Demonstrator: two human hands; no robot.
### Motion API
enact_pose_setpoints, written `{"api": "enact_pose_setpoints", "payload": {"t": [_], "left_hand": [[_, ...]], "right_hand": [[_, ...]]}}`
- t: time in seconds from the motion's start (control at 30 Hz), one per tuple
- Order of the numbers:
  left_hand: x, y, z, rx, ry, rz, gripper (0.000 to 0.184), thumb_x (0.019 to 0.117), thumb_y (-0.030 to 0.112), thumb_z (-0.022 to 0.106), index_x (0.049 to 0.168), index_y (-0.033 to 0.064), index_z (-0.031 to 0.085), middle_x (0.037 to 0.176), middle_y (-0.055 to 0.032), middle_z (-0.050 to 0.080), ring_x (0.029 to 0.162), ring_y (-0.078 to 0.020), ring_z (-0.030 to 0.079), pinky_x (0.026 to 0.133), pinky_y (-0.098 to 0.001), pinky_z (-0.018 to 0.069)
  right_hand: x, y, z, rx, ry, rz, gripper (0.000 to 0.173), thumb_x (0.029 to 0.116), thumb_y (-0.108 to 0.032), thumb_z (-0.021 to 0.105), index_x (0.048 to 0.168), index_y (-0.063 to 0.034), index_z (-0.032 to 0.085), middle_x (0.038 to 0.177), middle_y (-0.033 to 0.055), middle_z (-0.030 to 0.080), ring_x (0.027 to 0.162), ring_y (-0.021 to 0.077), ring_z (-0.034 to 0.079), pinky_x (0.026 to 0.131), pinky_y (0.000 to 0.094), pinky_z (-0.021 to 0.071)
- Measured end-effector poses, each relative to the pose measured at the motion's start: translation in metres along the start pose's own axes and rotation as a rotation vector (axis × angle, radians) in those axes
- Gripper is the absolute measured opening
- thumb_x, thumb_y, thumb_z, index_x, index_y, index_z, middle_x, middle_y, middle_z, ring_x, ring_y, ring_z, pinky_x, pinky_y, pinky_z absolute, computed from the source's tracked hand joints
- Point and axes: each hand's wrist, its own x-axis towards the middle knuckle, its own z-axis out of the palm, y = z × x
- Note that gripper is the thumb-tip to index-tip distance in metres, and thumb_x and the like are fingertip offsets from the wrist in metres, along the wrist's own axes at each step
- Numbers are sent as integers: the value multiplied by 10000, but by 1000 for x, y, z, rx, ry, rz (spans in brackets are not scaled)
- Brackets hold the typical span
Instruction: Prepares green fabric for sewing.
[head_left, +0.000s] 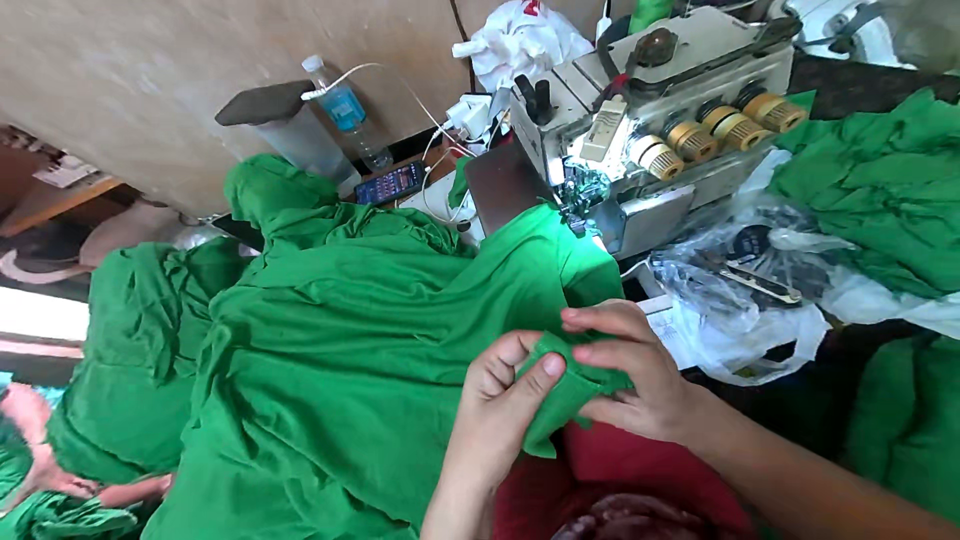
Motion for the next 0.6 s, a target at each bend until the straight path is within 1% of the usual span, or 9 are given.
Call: {"api": "enact_pose_setpoints", "payload": {"t": [0.07, 0.1, 0.17, 0.23, 0.37, 0.4, 0.47, 0.53, 0.6], "left_hand": [[0, -1, 0, 180, 37, 81, 88, 989, 115, 651, 1024, 58, 709, 883, 44, 735, 786, -4, 687, 732, -192, 584], [1, -1, -1, 269, 62, 128, 58, 971, 91, 667, 992, 51, 704, 849, 49, 726, 764, 5, 674, 713, -181, 572], [1, 1, -1, 365, 102, 167, 48, 930, 44, 691, 977, 50, 682, 836, 51, 728, 761, 9, 674, 715, -172, 567], [2, 3, -1, 382, 122, 160, 119, 899, 9, 700, 987, 60, 639, 830, 57, 726, 760, 14, 675, 714, -165, 565], [2, 3, 0, 369, 102, 136, 36, 984, 63, 625, 1009, 51, 649, 774, 73, 680, 696, 28, 630, 655, -146, 528], [2, 2, 0, 379, 94, 133, 63, 1006, 81, 595, 1009, 54, 652, 759, 80, 667, 681, 34, 617, 637, -138, 516], [1, 2, 2, 421, 84, 139, 120, 1033, 101, 548, 995, 59, 654, 740, 91, 632, 664, 44, 588, 612, -128, 492], [0, 3, 3, 473, 76, 160, 214, 1069, 147, 488, 994, 55, 666, 792, 86, 644, 725, 50, 608, 660, -128, 511], [-2, 5, 3, 536, 60, 176, 397, 1111, 291, 392, 1036, 42, 691, 912, 68, 687, 857, 47, 639, 785, -143, 536]], "right_hand": [[6, -3, 2, 84, 68, -30, 83, 1009, -234, 648, 1083, -199, 633, 1280, -35, 594, 1212, 82, 550, 1070, 255, 436], [10, -2, 0, 110, 56, -32, 32, 1005, -202, 644, 1034, -198, 659, 1231, -43, 607, 1189, 74, 546, 1063, 237, 423], [16, 1, -7, 171, -19, -16, 75, 1008, -184, 636, 1034, -196, 706, 1162, -50, 638, 1157, 70, 542, 1052, 215, 400], [19, 4, -15, 208, -94, 1, 143, 1033, -192, 605, 1095, -195, 734, 1137, -42, 668, 1134, 77, 556, 1033, 225, 402], [24, 6, -30, 171, -201, -7, 228, 1075, -255, 530, 1128, -177, 738, 1081, -17, 687, 1085, 94, 571, 1014, 254, 397], [25, 6, -34, 175, -225, -3, 228, 1074, -264, 534, 1121, -174, 738, 1071, -19, 697, 1079, 93, 579, 1010, 262, 397], [29, 6, -40, 215, -233, 32, 186, 1039, -267, 599, 1045, -161, 751, 1023, -45, 740, 1046, 60, 611, 1012, 256, 409], [33, 5, -44, 245, -235, 90, 145, 1001, -262, 654, 971, -145, 734, 947, -66, 752, 1002, 10, 633, 1009, 217, 421], [36, 4, -46, 245, -260, 137, 156, 986, -261, 668, 941, -132, 744, 912, -60, 752, 980, 0, 635, 985, 202, 426]]}}
